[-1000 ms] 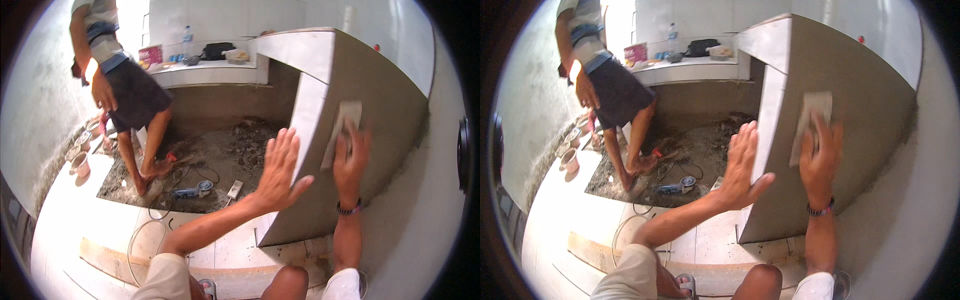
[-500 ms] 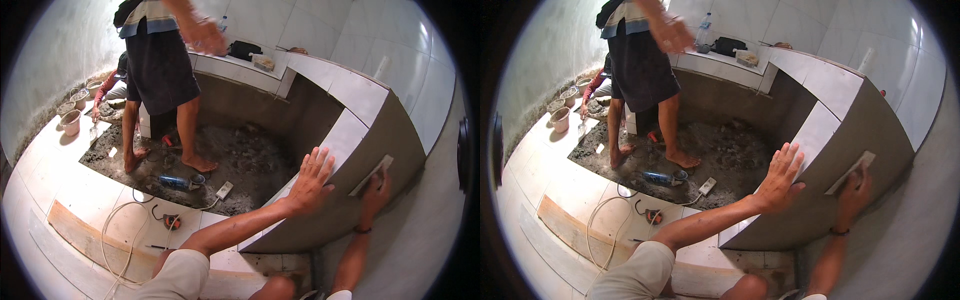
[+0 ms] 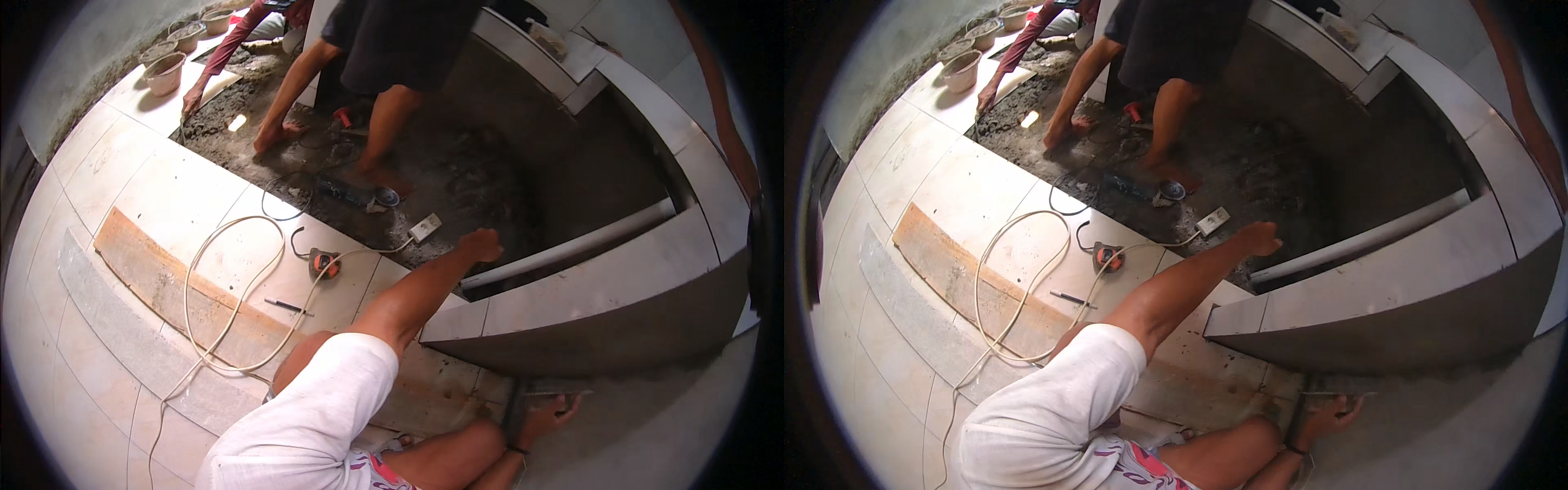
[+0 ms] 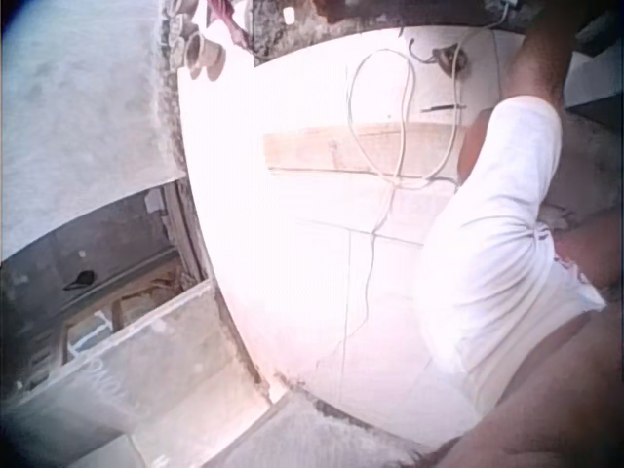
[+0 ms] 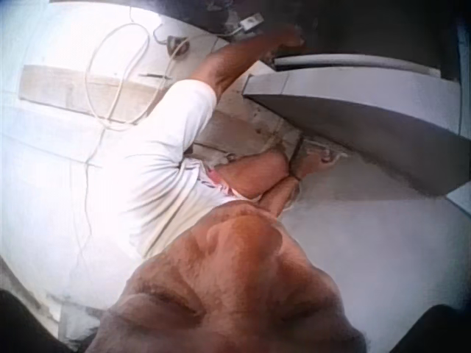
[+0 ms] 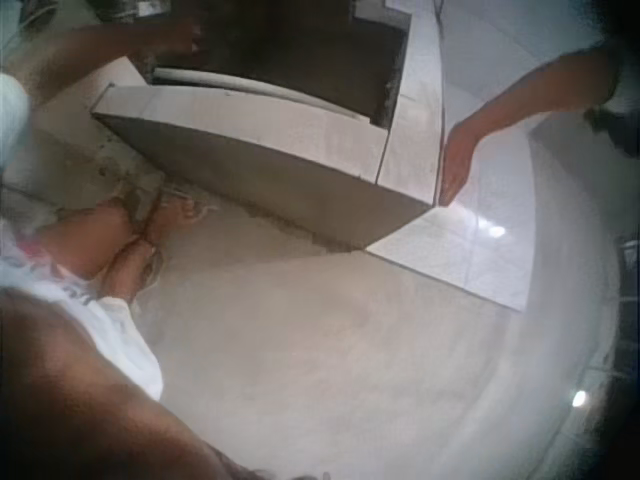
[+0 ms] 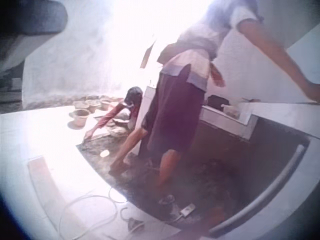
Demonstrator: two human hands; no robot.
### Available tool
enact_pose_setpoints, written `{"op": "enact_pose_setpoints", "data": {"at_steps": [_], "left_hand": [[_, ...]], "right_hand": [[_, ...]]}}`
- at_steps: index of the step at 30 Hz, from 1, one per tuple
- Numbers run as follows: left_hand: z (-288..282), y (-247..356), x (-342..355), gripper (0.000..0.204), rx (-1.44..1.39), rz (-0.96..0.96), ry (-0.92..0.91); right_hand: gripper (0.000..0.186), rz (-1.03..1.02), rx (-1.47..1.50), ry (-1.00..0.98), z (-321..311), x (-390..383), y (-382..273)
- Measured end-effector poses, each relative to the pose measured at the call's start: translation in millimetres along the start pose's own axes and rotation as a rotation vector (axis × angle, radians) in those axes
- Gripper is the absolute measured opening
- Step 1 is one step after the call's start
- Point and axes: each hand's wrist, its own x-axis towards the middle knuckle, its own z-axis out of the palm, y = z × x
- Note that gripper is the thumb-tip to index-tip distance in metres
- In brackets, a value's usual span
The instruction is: The person smooths the surface of a plastered wall using a hand tool while another person works on pipes below a counter.
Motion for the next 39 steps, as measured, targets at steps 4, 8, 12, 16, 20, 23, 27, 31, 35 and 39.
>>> {"op": "enact_pose_setpoints", "data": {"at_steps": [4,8,12,16,20,23,27,31,35,39], "left_hand": [[50.2,-61.1,-18.2,0.045,0.136,-0.200,-0.128],[59.2,-48.6,-1.7,0.042,0.206,-0.197,-0.253],[58.5,-56.2,23.4,0.041,0.166,-0.190,-0.256],[84.7,-37.8,17.4,0.041,0.067,-0.174,-0.249],[97.9,-46.9,25.7,0.040,0.070,-0.192,-0.339],[109.8,-71.0,39.5,0.036,0.034,-0.174,-0.291],[132.5,-83.8,45.8,0.030,0.097,-0.103,-0.242],[138.1,-89.2,44.5,0.030,0.061,-0.130,-0.320],[124.7,-82.1,43.6,0.037,0.051,-0.178,-0.426],[119.8,-75.0,35.8,0.041,0.029,-0.254,-0.348]], "right_hand": [[0.046,-0.008,-0.084,0.086,-42.5,-2.7,-43.8],[0.053,-0.012,0.366,0.045,-78.4,3.1,-68.4],[0.056,0.121,0.557,-0.130,-73.4,-28.2,-84.1],[0.052,0.231,0.424,-0.125,-81.6,-48.3,-90.2],[0.048,0.243,0.330,-0.148,-91.1,-52.2,-74.5],[0.047,0.279,0.271,-0.199,-86.4,-56.5,-71.2],[0.048,0.317,0.334,-0.228,-105.7,-55.3,-50.6],[0.050,0.382,0.422,-0.133,-105.7,-56.6,-49.3],[0.052,0.396,0.425,-0.221,-124.6,-48.1,-30.6],[0.054,0.400,0.460,-0.240,-122.1,-47.2,-27.9]]}}
